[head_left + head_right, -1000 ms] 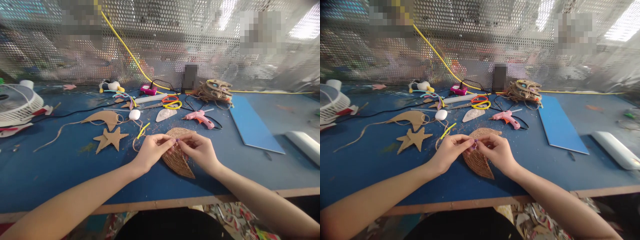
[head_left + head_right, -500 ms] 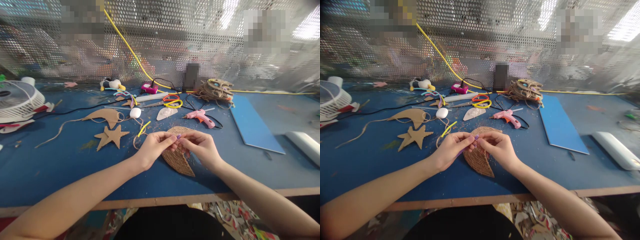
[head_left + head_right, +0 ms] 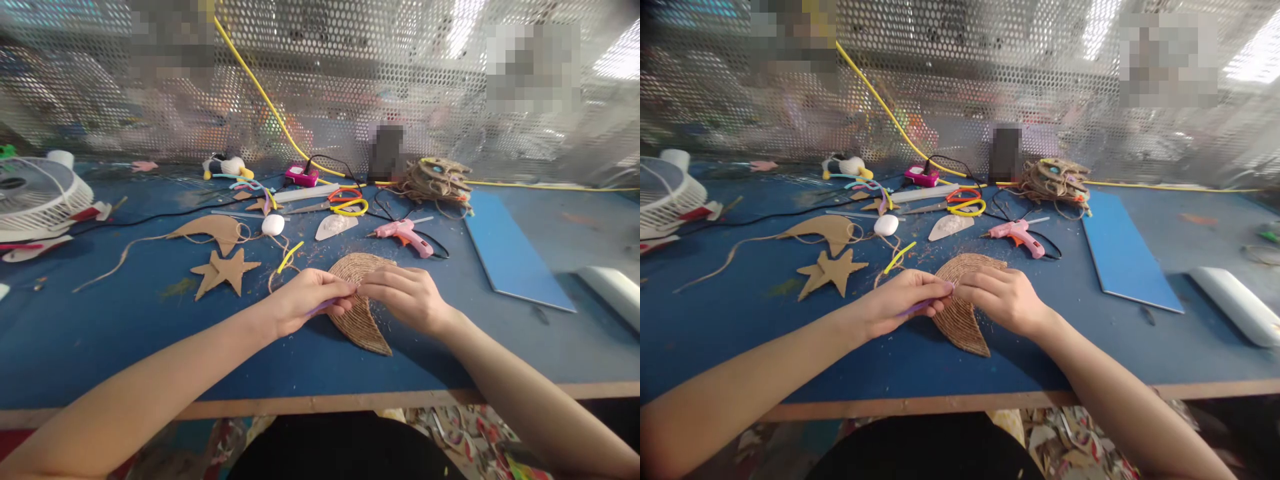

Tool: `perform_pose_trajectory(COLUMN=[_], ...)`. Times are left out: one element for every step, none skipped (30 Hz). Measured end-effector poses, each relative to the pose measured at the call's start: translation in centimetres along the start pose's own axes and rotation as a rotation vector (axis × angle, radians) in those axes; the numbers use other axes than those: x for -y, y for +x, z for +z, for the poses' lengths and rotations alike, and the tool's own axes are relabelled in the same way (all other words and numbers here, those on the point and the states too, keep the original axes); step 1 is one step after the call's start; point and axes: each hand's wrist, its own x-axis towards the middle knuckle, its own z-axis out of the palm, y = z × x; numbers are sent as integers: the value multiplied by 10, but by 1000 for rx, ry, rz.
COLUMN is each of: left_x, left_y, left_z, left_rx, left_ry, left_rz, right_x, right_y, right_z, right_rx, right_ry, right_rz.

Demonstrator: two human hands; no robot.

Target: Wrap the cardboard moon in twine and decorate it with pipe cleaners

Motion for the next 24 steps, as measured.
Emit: perform_pose_trajectory(left_x=[1,2,3,4,5,6,7,8,9,10,11,12,14,15,16,17,18,19,20,20,21,21,20,20], left_y=[0,0,0,-1,-2,-4,-6,-8,-10,-11,-12,-13,-13,-12,-11,-10,-9,-8,-7,-7,-6,-6,-6,-6], left_z=[1,1,2,2,3,3,3,2,2,1,1,0,0,-1,-1,-2,-2,-2,-2,-2,-2,-1,0,1], left_rx=[-2,-6,-11,-18,-34,-61,-99,-145,-196,-245,-288,-320,-341,-355,-361,-365,-368,-370,-371,-369,-367,-364,-356,-340], left_ry=[-3,-2,6,27,64,117,183,258,341,426,509,586,655,714,763,802,834,859,874,882,884,877,856,814], left_rz=[-1,29,94,188,302,423,545,661,769,866,952,1025,1084,1130,1164,1191,1209,1219,1222,1219,1209,1187,1146,1081], right_x=[0,2,5,8,12,16,20,22,25,27,28,30,31,33,35,37,39,40,41,42,41,41,40,38], right_y=[0,0,1,2,4,6,8,10,11,13,13,14,15,15,15,15,16,15,15,15,14,13,13,12], right_z=[0,1,3,4,6,8,10,12,13,14,14,15,15,15,16,16,16,17,17,18,18,19,19,18], right_rx=[3,-18,-63,-123,-191,-250,-290,-308,-303,-288,-275,-272,-282,-300,-317,-326,-329,-332,-334,-338,-342,-340,-330,-314], right_ry=[-16,-1,40,107,199,315,450,599,750,882,983,1054,1098,1120,1124,1118,1109,1101,1096,1094,1093,1083,1059,1016], right_rz=[-9,26,115,251,422,609,789,940,1048,1112,1142,1145,1134,1119,1110,1107,1107,1108,1105,1096,1081,1062,1041,1010])
